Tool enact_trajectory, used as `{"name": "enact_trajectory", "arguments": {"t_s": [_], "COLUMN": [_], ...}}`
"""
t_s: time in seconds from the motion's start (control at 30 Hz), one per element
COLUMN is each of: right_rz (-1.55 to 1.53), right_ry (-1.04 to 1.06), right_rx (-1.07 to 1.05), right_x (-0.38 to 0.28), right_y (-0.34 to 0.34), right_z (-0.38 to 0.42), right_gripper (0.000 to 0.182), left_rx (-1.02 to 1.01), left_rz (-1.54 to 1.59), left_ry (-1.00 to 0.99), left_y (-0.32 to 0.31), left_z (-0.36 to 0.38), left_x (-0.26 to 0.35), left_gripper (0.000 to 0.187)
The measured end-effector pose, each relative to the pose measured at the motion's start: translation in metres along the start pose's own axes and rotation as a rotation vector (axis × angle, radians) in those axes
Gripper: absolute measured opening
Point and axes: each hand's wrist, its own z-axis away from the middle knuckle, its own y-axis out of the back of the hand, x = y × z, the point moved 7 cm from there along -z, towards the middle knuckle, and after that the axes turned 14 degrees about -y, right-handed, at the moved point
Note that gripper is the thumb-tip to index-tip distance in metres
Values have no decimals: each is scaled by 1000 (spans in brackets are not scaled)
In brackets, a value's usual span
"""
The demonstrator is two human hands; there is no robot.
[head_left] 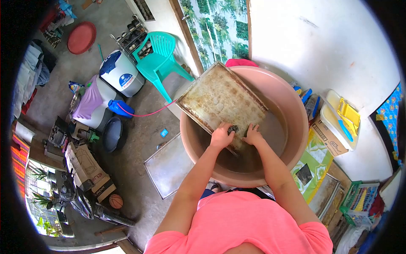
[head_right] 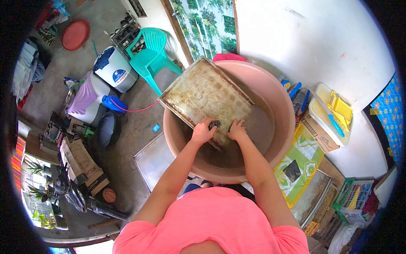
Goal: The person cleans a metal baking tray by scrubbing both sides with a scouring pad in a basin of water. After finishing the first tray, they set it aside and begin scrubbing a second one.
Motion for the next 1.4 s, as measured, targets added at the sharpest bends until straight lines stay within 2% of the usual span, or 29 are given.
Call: {"name": "enact_trajectory", "arguments": {"t_s": [0.7,0.93,1.03,1.13,1.27,1.4], "right_rz": [19,15,31,23,16,-4], "right_ry": [23,28,46,53,41,59], "right_rx": [-3,-29,35,1,8,10], "right_x": [0,0,0,1,2,2], "right_y": [-1,-1,-6,-7,-8,-8], "right_z": [-1,-4,-13,-15,-15,-15], "right_gripper": [113,112,113,113,112,111], "left_rx": [12,-40,-6,82,163,135], "left_rz": [11,-8,-23,-18,-7,-34], "left_ry": [2,24,7,-13,34,128], "left_y": [1,-1,-2,2,4,16], "left_z": [1,2,3,1,0,1], "left_x": [1,-2,-6,-8,-17,-11], "left_gripper": [32,28,25,22,23,22]}}
